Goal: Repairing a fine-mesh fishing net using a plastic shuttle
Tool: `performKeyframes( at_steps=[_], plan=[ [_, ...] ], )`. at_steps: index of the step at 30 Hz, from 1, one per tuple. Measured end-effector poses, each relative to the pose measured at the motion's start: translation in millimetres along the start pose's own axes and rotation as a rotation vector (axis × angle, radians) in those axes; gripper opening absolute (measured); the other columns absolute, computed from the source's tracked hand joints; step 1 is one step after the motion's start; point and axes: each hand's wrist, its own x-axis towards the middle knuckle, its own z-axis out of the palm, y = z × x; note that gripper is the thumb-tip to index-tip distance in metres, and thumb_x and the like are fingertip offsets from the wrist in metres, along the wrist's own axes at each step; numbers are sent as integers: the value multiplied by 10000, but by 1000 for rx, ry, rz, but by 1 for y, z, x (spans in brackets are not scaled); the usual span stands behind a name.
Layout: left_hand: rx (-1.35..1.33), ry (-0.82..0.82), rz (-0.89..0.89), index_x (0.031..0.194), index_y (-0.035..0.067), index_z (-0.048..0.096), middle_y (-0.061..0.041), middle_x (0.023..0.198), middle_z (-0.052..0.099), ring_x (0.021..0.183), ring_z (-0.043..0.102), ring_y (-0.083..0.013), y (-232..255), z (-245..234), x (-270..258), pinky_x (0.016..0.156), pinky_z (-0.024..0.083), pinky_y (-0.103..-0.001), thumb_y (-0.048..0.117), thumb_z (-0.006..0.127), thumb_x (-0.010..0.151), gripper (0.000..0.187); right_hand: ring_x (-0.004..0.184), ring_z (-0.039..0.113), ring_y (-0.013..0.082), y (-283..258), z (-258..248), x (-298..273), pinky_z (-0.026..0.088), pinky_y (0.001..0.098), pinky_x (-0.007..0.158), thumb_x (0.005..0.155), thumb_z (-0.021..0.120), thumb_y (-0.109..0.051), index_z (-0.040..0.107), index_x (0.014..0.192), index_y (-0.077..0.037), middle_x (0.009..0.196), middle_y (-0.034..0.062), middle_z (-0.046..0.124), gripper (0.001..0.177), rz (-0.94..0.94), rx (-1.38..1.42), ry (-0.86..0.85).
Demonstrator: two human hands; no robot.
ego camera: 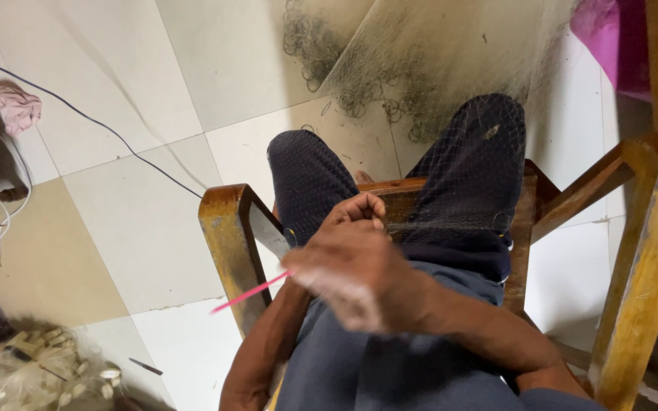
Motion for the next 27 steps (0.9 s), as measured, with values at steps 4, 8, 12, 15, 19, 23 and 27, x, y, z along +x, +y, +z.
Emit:
performKeyframes(
  at_steps=[4,8,12,15,19,23,27],
  plan=[
    [154,71,-41,898,85,527,-2,768,556,641,514,-74,-2,-9,7,558,415,-198,82,576,838,78,802,611,287,-6,-35,13,500,349,741,912,420,0,521,995,40,908,158,596,136,135,82,154],
    [144,87,-53,914,57,535,-37,761,553,725,532,-128,5,-2,9,697,473,-288,61,534,839,75,712,577,274,-10,-18,12,490,387,675,867,408,15,553,977,40,836,154,590,184,-23,5,32],
    [2,156,-67,900,47,551,-50,736,564,670,606,-156,8,-1,7,681,560,-337,43,581,809,96,560,476,262,-24,18,-3,379,368,517,796,469,2,556,951,-4,729,102,509,178,-53,17,-168],
    [135,134,-80,901,50,540,-48,762,555,707,610,-144,16,5,7,696,575,-317,56,562,843,62,519,466,300,-20,44,-29,352,418,474,780,502,-36,529,920,-52,709,91,514,144,50,-6,-354],
    [189,151,-105,902,55,532,-52,777,555,716,633,-159,19,8,11,676,578,-313,85,569,841,77,552,513,303,-19,47,-44,410,412,537,808,484,-53,523,925,-58,713,83,520,123,89,32,-423],
    [309,205,-137,851,61,525,-62,773,581,665,620,-133,26,19,14,626,574,-280,111,599,834,90,542,509,308,-18,43,-48,389,419,508,790,499,-64,527,932,-62,692,84,521,145,71,46,-412],
    [415,364,-223,869,47,506,-93,723,577,604,611,-146,22,27,23,546,560,-252,132,661,783,197,525,496,304,-16,39,-51,381,418,499,781,501,-36,518,878,-49,664,83,511,99,35,65,-340]
  ],
)
